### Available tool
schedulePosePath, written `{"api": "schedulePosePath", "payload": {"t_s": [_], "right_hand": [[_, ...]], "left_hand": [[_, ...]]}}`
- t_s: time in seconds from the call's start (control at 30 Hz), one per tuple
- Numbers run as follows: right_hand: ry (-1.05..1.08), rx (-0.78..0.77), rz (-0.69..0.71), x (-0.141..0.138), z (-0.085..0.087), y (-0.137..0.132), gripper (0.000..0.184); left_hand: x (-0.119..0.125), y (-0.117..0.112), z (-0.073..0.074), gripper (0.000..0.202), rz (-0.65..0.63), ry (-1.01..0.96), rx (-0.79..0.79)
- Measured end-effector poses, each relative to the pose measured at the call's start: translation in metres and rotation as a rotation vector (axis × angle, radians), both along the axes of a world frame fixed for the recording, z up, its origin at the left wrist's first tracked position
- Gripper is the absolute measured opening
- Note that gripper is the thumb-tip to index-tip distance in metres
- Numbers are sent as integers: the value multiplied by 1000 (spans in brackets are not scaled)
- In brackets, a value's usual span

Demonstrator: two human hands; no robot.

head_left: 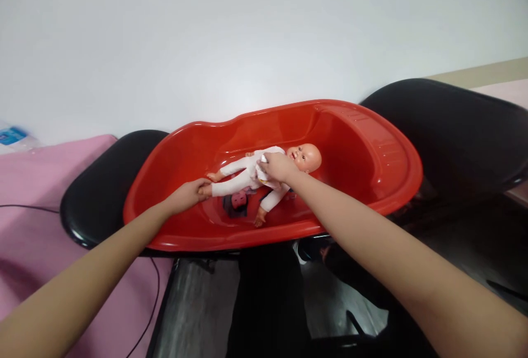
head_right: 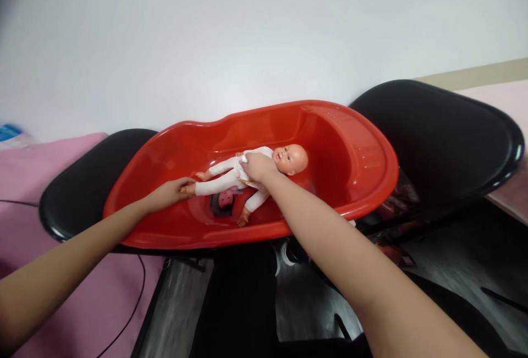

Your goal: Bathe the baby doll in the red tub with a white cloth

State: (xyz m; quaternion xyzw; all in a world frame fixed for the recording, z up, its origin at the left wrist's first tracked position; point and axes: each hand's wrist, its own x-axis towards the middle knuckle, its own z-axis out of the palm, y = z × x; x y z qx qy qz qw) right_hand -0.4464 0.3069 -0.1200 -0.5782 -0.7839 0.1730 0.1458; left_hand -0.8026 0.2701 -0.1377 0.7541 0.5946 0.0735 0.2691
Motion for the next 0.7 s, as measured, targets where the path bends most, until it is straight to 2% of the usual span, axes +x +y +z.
{"api": "schedulePosePath", "payload": {"t_s": [0.1, 0.23, 0.33, 0.47, 0.53, 0.6, 0.7], "right_hand": [[20, -9, -21, 1, -7, 6, 47], [151, -31, -133, 5, -11, 10, 39], [409, -64, -228, 7, -13, 9, 36], [871, -185, -270, 0, -14, 6, 34], [969, -181, -260, -7, -8, 6, 33], [981, -125, -249, -19, 4, 6, 30], [981, -68, -206, -49, 25, 5, 30]], "left_hand": [[0, -7, 9, 57, 86, -145, 21], [2, -8, 15, 50, 164, -144, 143], [0, -9, 14, 45, 170, -142, 164], [-3, -13, 13, 40, 151, -184, 160], [-3, -14, 13, 38, 130, -192, 176], [-2, -13, 13, 38, 102, -193, 193], [-2, -12, 11, 39, 80, -196, 209]]}}
